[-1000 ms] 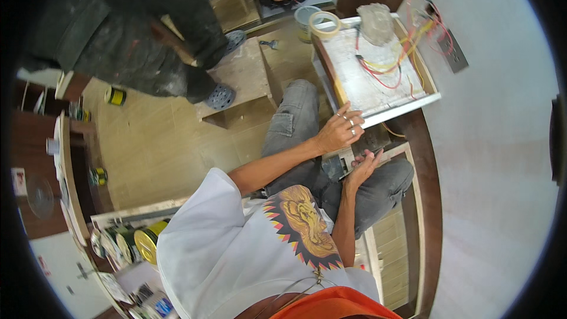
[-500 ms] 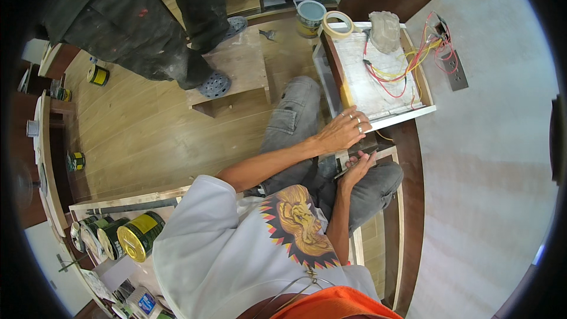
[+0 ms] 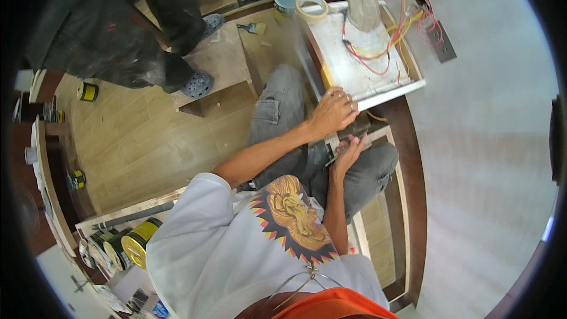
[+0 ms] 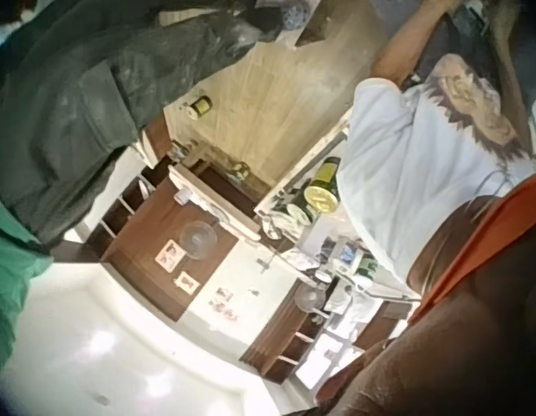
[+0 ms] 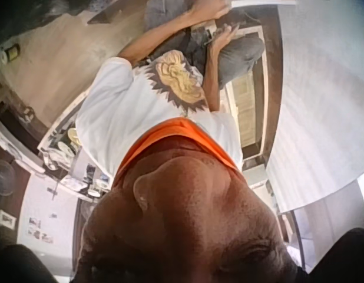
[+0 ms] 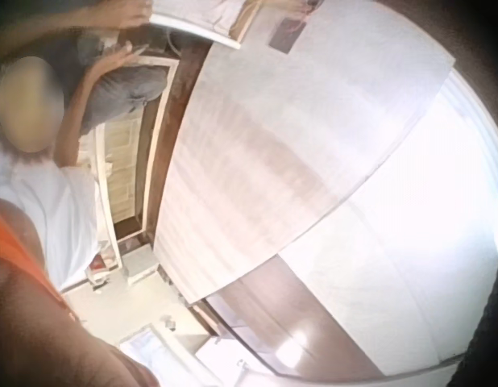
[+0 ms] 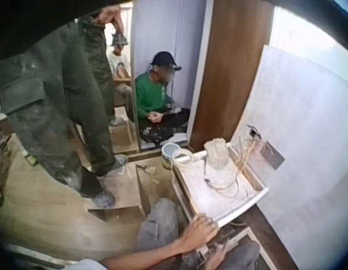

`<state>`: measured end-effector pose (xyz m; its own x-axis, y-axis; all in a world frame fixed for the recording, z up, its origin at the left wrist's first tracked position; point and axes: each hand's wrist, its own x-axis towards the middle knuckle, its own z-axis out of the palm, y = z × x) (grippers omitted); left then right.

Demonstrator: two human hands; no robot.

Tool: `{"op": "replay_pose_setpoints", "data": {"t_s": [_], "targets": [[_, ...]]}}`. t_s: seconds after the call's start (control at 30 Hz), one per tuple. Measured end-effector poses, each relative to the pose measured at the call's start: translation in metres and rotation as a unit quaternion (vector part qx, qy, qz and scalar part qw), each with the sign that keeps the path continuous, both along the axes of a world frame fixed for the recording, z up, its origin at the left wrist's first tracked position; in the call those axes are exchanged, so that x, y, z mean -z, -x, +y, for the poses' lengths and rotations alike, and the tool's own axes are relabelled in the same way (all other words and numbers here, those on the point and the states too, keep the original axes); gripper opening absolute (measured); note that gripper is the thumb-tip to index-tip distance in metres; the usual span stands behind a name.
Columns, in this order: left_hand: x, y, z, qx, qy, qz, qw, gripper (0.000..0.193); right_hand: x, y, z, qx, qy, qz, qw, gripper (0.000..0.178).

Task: The person assembles a white drawer unit by wiping surfaces, applying tape, and sanding edges. They handle a drawer, tape, and sandpaper while working on the floor in a workshop.

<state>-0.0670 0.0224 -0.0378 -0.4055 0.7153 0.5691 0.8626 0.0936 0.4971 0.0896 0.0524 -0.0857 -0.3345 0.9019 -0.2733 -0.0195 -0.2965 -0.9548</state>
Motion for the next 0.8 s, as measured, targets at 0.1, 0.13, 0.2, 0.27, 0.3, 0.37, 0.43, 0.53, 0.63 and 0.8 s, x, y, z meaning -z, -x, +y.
{"op": "replay_pose_setpoints", "data": {"t_s": [0.1, 0.13, 0.2, 0.27, 0.3, 0.37, 0.43, 0.53, 0.63, 0.8], "targets": [[-0.018, -0.006, 0.001, 0.002, 0.009, -0.029, 1.0, 0.023, 0.007, 0.001, 0.003, 0.002, -0.022, -0.005, 1.0, 0.067], [-0.018, -0.005, 0.002, -0.012, 0.024, -0.01, 1.0, 0.023, -0.001, 0.007, -0.001, 0.002, -0.009, -0.007, 1.0, 0.065], [-0.019, -0.004, 0.01, -0.017, 0.057, 0.02, 0.998, 0.021, 0.005, 0.007, 0.004, -0.026, -0.007, -0.023, 0.999, 0.066], [-0.019, -0.002, 0.015, 0.003, 0.043, 0.016, 0.999, 0.017, 0.012, 0.013, 0.011, -0.014, -0.015, -0.005, 1.0, 0.066], [-0.019, 0.001, 0.018, 0.014, 0.008, 0.004, 1.0, 0.015, 0.013, 0.017, 0.014, -0.008, -0.004, 0.024, 1.0, 0.066], [-0.014, 0.008, 0.019, 0.04, 0.026, -0.051, 0.998, 0.011, 0.005, 0.024, 0.008, -0.012, -0.035, 0.034, 0.999, 0.065], [-0.013, 0.013, 0.017, 0.044, 0.031, -0.04, 0.998, 0.012, -0.01, 0.029, -0.002, -0.041, -0.025, 0.035, 0.998, 0.065], [-0.017, 0.018, 0.011, 0.059, 0.065, -0.047, 0.995, 0.017, -0.005, 0.037, -0.022, -0.053, -0.053, 0.028, 0.997, 0.063], [-0.025, 0.021, 0.011, 0.071, 0.116, -0.092, 0.986, 0.018, 0.0, 0.053, -0.013, -0.018, -0.117, 0.016, 0.993, 0.062], [-0.035, 0.014, 0.012, 0.061, 0.129, -0.109, 0.984, 0.018, -0.002, 0.054, 0.004, -0.012, -0.13, 0.01, 0.991, 0.06]]}}
